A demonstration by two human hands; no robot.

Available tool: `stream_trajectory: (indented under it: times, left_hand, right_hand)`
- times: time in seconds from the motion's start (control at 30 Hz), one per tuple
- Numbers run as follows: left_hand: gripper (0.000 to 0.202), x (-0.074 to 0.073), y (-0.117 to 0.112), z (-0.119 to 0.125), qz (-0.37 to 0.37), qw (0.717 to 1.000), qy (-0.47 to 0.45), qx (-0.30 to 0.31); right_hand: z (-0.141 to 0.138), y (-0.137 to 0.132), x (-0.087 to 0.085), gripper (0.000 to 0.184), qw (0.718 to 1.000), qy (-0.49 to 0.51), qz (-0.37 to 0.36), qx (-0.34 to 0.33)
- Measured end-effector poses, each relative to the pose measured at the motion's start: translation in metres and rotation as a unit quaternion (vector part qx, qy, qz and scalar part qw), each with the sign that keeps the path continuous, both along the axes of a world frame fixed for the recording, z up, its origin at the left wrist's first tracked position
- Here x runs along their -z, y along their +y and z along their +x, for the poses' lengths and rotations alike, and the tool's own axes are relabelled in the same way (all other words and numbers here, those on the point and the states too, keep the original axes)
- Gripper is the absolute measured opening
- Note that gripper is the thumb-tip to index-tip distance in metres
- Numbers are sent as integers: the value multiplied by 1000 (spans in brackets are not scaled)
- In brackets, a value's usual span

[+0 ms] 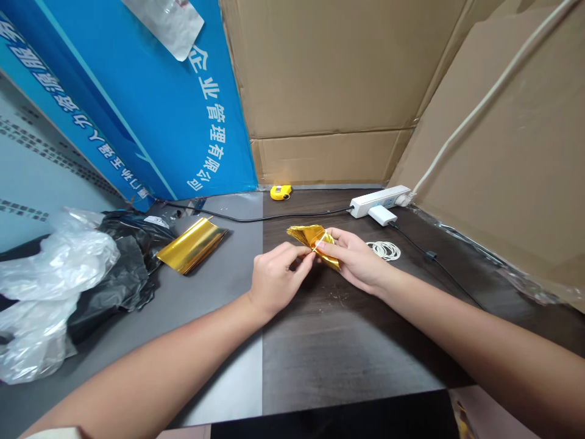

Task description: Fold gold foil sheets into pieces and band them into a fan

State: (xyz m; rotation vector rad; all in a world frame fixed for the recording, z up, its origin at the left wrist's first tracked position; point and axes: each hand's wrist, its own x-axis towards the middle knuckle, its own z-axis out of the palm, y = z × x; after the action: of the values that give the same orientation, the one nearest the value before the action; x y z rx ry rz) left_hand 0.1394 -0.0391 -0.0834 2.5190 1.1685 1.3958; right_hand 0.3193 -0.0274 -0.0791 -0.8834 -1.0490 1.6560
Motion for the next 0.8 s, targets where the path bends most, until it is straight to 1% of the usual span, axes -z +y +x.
stream_trajectory:
  times: [0.17, 0.2, 0.27, 0.33, 0.4, 0.5, 0.63, 0.73, 0.8]
  left_hand:
    - [10, -1, 2, 1, 13, 1000, -2, 16]
    - [9, -1, 2, 1, 7, 999, -3, 31]
    - [10, -3, 2, 2, -21, 996, -9, 87]
    - [11, -5, 2, 1, -63, 985, -29, 158]
    - [11, -8, 2, 1, -102, 972, -65, 202]
    - [14, -12, 0, 0, -140, 955, -107, 238]
    - [26, -17, -2, -3, -190, 932, -110, 289]
    - [34, -19, -2, -5, -205, 921, -119, 308]
    - [37, -19, -2, -5, -227, 908, -137, 324]
  right_hand:
    - [-2, -2, -1, 42, 1000, 20, -9, -5]
    - [-1, -2, -1, 42, 1000, 22, -8, -3]
    - [1, 0, -2, 39, 1000, 26, -8, 4]
    - [5, 3, -3, 36, 999, 30, -12, 15]
    - [8, 6, -4, 35, 999, 33, -14, 23]
    - [12, 10, -5, 37, 998, 44, -12, 35]
    - [16, 12, -7, 40, 997, 45, 4, 59]
    - [19, 14, -7, 41, 995, 47, 19, 88]
    - [21, 16, -6, 41, 992, 51, 33, 112]
